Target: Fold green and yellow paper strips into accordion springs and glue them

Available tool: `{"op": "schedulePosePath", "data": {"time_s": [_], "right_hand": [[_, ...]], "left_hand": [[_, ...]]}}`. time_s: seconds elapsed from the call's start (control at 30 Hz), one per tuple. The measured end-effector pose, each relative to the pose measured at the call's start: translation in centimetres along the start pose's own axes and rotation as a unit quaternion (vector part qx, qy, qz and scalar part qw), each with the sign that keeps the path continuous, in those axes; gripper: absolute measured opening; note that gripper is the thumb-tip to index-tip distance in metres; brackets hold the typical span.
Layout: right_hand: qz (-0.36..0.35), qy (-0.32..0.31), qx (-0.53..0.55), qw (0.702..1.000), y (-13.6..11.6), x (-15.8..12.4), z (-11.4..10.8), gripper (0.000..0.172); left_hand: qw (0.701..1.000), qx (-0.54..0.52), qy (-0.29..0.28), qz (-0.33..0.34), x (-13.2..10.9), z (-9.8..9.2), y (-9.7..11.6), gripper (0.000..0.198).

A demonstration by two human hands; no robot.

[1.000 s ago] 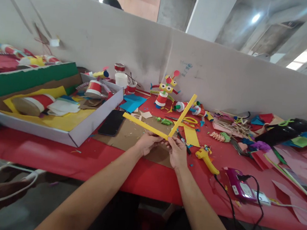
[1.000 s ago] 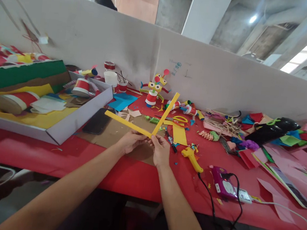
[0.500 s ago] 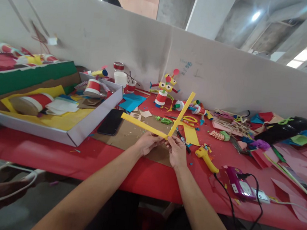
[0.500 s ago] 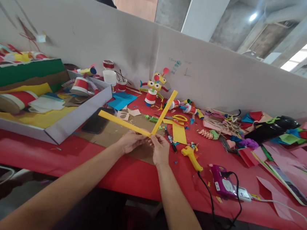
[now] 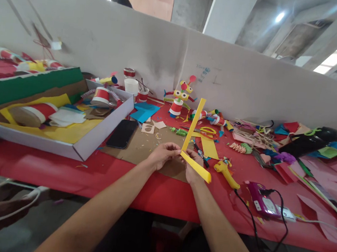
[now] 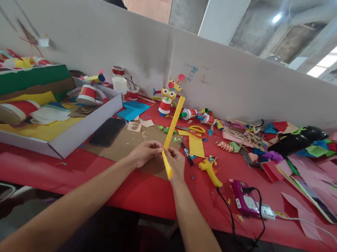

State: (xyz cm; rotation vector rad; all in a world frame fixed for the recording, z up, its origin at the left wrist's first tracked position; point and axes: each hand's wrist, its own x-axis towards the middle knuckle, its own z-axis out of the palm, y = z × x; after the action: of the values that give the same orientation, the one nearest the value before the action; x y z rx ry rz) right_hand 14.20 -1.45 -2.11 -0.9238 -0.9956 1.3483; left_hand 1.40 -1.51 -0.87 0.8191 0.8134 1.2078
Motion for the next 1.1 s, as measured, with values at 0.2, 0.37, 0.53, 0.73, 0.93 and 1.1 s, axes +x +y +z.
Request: {"op": "schedulePosePath", "data": {"time_s": [0.2, 0.37, 0.53, 0.73, 0.93, 1.1], "right_hand": [[-0.03, 0.01, -0.054, 0.998, 0.07, -0.08, -0.19, 0.02], [-0.029, 0.009, -0.061, 0.998, 0.25, 0.08, -0.28, 0.02], [-0.028, 0.021, -0.071, 0.997, -0.03, -0.01, -0.08, 0.021], [-0.026, 0.023, -0.068, 0.997, -0.21, -0.23, 0.04, 0.022], [-0.021, 0.011, -0.067, 0.997, 0.18, -0.03, -0.2, 0.021], [-0.03, 0.0, -0.072, 0.997, 0.63, 0.0, -0.33, 0.021]], "left_hand": [[0.996, 0.064, 0.036, 0.048, 0.01, 0.26, 0.3, 0.027], [0.995, 0.079, 0.04, 0.045, -0.18, 0.48, 0.63, 0.025], [0.999, 0.039, 0.018, 0.019, -0.46, 0.72, 0.67, 0.027], [0.999, 0.039, 0.032, 0.014, -0.33, 0.64, 0.38, 0.03], [0.998, 0.023, 0.064, 0.01, -0.32, 0.77, 0.57, 0.032], [0.996, 0.006, 0.092, 0.004, -0.29, 0.92, 0.4, 0.036]]}}
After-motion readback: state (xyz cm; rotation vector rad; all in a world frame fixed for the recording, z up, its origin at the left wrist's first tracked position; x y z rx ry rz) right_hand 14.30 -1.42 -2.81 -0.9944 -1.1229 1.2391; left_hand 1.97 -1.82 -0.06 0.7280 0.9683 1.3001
